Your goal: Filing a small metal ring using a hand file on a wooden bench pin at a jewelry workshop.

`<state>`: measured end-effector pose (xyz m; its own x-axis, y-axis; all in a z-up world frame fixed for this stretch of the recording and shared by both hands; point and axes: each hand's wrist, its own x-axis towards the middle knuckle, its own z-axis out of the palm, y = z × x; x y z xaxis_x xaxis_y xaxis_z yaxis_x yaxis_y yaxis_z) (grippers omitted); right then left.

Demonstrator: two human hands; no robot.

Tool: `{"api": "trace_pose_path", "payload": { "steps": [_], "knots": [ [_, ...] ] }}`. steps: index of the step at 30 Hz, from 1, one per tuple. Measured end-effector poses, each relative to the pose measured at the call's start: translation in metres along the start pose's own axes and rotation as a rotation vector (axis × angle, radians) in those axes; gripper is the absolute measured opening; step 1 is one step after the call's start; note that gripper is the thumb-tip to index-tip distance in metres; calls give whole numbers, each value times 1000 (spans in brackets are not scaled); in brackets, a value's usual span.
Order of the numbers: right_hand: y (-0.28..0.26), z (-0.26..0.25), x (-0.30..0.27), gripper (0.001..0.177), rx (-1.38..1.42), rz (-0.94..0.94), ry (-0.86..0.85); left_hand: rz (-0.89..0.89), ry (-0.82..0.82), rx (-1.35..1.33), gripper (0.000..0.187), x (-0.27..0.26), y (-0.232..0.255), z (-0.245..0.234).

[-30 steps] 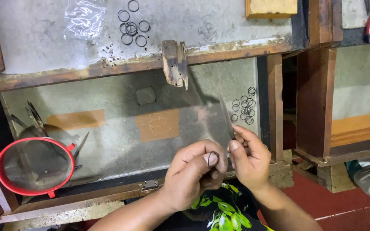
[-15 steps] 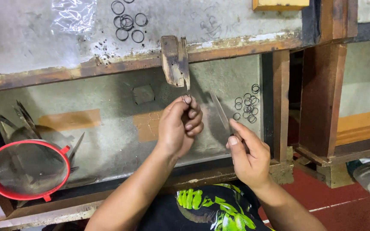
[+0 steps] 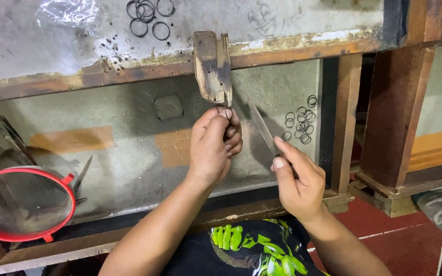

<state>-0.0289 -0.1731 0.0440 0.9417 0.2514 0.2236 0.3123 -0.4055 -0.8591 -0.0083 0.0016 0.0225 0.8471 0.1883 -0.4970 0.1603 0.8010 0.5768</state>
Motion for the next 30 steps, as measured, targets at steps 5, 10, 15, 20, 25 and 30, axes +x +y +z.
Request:
{"api": "trace_pose_path", "payload": {
  "steps": [5,10,15,20,25,30],
  "knots": [
    [-1,4,3,30,-18,-17,-15,22,5,-23,19,2,-5,-1],
    [4,6,5,29,-39,-32,-52,41,-14,-11,20,5,-7,-4],
    [9,7,7,28,-69,-99,-62,91,-71,39,22,5,-7,-6],
    [15,5,10,27,-80,-132,-80,71,-111,20,22,8,-5,-10],
    [13,2,19,27,-100,-183,-113,65,-162,27,22,12,0,-13],
    [26,-1,15,27,-133,-213,-126,51,-184,-8,22,15,-3,-16]
  ]
}}
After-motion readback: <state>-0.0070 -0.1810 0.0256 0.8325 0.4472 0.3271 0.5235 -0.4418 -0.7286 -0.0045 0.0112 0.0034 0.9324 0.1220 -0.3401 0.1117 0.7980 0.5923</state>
